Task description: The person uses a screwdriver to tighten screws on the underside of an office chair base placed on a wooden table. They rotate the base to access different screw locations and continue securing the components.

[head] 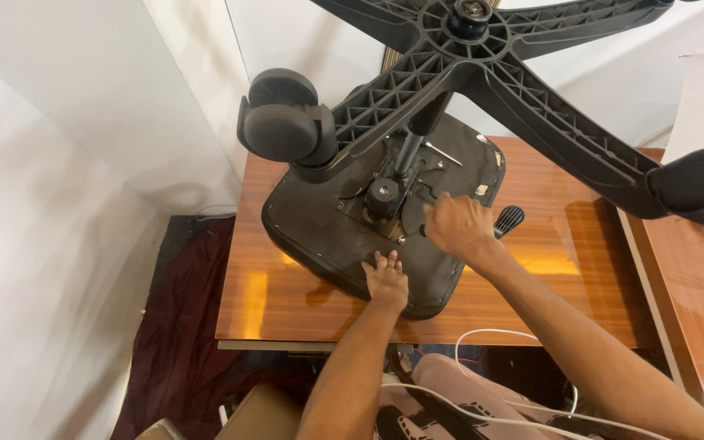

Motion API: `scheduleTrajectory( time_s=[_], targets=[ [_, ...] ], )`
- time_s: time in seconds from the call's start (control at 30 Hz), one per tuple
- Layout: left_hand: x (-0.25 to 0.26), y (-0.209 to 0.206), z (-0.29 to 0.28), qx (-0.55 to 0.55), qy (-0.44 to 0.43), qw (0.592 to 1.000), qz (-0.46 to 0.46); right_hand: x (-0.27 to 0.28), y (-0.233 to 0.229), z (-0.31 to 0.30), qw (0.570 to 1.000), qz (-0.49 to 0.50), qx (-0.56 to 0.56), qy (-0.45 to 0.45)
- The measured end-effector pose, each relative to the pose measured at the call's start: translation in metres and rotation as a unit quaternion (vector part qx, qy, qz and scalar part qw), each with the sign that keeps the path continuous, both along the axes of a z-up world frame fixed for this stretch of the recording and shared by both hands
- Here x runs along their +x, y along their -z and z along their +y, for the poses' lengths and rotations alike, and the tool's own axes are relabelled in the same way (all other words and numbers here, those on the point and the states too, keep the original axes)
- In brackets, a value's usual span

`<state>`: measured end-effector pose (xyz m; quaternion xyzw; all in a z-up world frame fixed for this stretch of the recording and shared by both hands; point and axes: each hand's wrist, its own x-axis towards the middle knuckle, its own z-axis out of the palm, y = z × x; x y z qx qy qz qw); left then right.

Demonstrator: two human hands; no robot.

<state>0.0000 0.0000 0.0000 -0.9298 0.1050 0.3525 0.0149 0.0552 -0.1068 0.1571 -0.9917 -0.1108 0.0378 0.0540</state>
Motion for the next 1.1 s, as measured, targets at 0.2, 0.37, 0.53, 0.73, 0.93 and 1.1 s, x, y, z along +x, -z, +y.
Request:
scheduleTrajectory(
  time_s=[0.2, 0.37, 0.53, 0.73, 0.93, 1.1],
  targets=[
    [0.000, 0.000, 0.001, -0.001, 0.001, 1.000, 0.000, -0.006, -0.009, 0.006, 0.999, 0.018, 0.033, -0.026],
    [-0.003, -0.002, 0.001, 0.009, 0.012, 1.000, -0.013, -0.010, -0.020, 0.009, 0.997, 0.020, 0.064, -0.023],
    [0.000, -0.004, 0.000, 0.009, 0.007, 1.000, 0.007, -0.011, -0.011, 0.010, 0.990, -0.028, 0.115, -0.082],
    [0.001, 0.002, -0.001, 0.005, 0.001, 1.000, 0.002, -0.007, -0.003, 0.012, 0.996, 0.014, 0.084, -0.020],
    [0.000, 0.005, -0.001, 0.006, 0.001, 1.000, -0.005, -0.001, 0.004, 0.008, 0.999, 0.004, 0.014, -0.038],
    [-0.001, 0.000, 0.000, 0.009, 0.006, 1.000, -0.005, -0.007, -0.007, 0.005, 0.996, -0.011, 0.031, -0.079]
  ],
)
